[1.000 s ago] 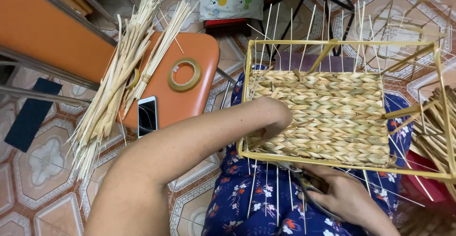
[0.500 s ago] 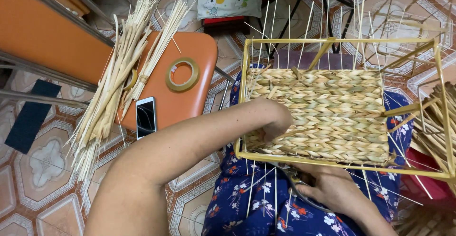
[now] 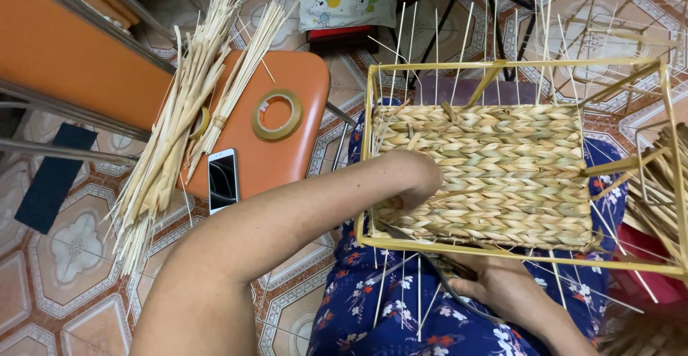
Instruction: Weaving plant fiber strips onto a metal frame to create a basket or cage.
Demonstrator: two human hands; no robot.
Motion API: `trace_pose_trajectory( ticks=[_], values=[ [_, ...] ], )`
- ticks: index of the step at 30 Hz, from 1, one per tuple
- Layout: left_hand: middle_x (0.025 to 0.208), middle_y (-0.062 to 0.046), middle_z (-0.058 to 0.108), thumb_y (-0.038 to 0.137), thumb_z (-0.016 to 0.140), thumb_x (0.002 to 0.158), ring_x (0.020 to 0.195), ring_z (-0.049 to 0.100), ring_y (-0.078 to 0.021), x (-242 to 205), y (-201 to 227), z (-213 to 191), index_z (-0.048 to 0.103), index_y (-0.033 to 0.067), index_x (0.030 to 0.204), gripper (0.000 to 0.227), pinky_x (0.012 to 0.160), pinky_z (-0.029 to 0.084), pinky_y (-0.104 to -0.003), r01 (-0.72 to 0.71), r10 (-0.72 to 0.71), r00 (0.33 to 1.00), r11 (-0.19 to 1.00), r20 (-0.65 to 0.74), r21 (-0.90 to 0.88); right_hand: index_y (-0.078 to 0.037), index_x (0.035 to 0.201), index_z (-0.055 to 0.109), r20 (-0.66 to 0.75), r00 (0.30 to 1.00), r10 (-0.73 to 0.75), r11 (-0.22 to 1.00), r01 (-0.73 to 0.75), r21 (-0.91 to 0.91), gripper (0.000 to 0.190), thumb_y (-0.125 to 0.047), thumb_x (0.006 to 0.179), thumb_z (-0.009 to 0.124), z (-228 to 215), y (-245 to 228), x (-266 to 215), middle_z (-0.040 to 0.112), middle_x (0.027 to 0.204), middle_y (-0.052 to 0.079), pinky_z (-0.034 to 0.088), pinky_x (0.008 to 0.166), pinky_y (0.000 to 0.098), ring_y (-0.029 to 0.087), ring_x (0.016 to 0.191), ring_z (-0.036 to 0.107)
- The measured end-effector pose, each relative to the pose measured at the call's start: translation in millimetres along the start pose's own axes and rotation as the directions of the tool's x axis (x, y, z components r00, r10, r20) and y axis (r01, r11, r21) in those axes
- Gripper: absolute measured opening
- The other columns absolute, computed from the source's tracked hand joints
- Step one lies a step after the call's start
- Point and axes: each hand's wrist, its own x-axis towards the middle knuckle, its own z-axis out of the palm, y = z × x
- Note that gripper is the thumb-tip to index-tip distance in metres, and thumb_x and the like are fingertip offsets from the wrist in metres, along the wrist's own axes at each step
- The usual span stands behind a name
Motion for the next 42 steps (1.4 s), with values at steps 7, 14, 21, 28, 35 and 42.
trace_pose_trajectory(
  ticks=[7,14,21,28,35,42],
  values=[
    [0.098,-0.012,0.077,0.017,0.077,0.087,0.082,0.074,-0.0212,25,0,3,0.077,-0.0011,0.095,0.020,0.072,0.064,-0.036,-0.074,0.040,0.986,0.974,-0.160,-0.213,-0.036,0.145,0.058,0.007,0.997,0.080,0.995,-0.080,0.054,0.069,-0.037,0.080,0.079,-27,15,-39,0.073,0.126,0.002,0.056,0.097,0.0343,0.024,0.113,0.073],
    [0.099,-0.004,0.077,0.012,0.085,0.071,0.089,0.072,-0.0195,55,19,12,0.076,0.0115,0.100,0.030,0.078,0.059,-0.038,-0.309,0.269,0.939,0.934,-0.215,-0.181,-0.046,0.145,0.054,0.089,0.923,0.375,0.927,-0.374,-0.030,0.076,-0.046,0.074,0.082,-22,64,-78,0.072,0.134,-0.009,0.063,0.096,0.0319,0.013,0.110,0.079],
    [0.096,-0.006,0.077,0.020,0.087,0.073,0.089,0.071,-0.0237,69,38,2,0.079,0.0131,0.097,0.026,0.079,0.057,-0.040,-0.327,0.334,0.941,0.939,-0.059,0.104,-0.050,0.146,0.049,0.001,0.927,0.376,0.923,-0.374,-0.087,0.074,-0.055,0.077,0.074,-15,65,-76,0.070,0.134,-0.011,0.062,0.094,0.0302,0.011,0.107,0.078],
    [0.090,-0.009,0.078,0.020,0.080,0.081,0.072,0.072,-0.0232,38,26,-13,0.079,0.0046,0.095,0.021,0.063,0.059,-0.037,-0.158,0.162,0.982,0.986,0.094,-0.044,-0.043,0.150,0.049,-0.060,0.967,0.246,0.945,-0.253,-0.207,0.073,-0.056,0.082,0.071,-9,50,-51,0.077,0.111,-0.004,0.061,0.086,0.0331,0.019,0.100,0.076],
    [0.087,-0.009,0.075,0.012,0.079,0.078,0.065,0.068,-0.0224,28,25,-16,0.077,0.0057,0.099,0.021,0.055,0.055,-0.037,-0.132,0.145,0.988,0.968,0.046,-0.211,-0.032,0.142,0.058,-0.228,0.974,-0.010,0.984,-0.031,-0.175,0.069,-0.046,0.076,0.073,4,61,-37,0.071,0.126,0.005,0.059,0.083,0.0405,0.029,0.100,0.072],
    [0.096,-0.009,0.073,0.018,0.075,0.087,0.078,0.068,-0.0205,26,21,-21,0.075,0.0023,0.104,0.023,0.066,0.057,-0.034,-0.137,0.129,0.990,0.972,-0.058,-0.190,-0.041,0.144,0.057,-0.149,0.984,0.099,0.985,-0.118,-0.128,0.067,-0.048,0.080,0.076,4,59,-43,0.071,0.128,-0.003,0.061,0.086,0.0367,0.024,0.103,0.074]
  ],
)
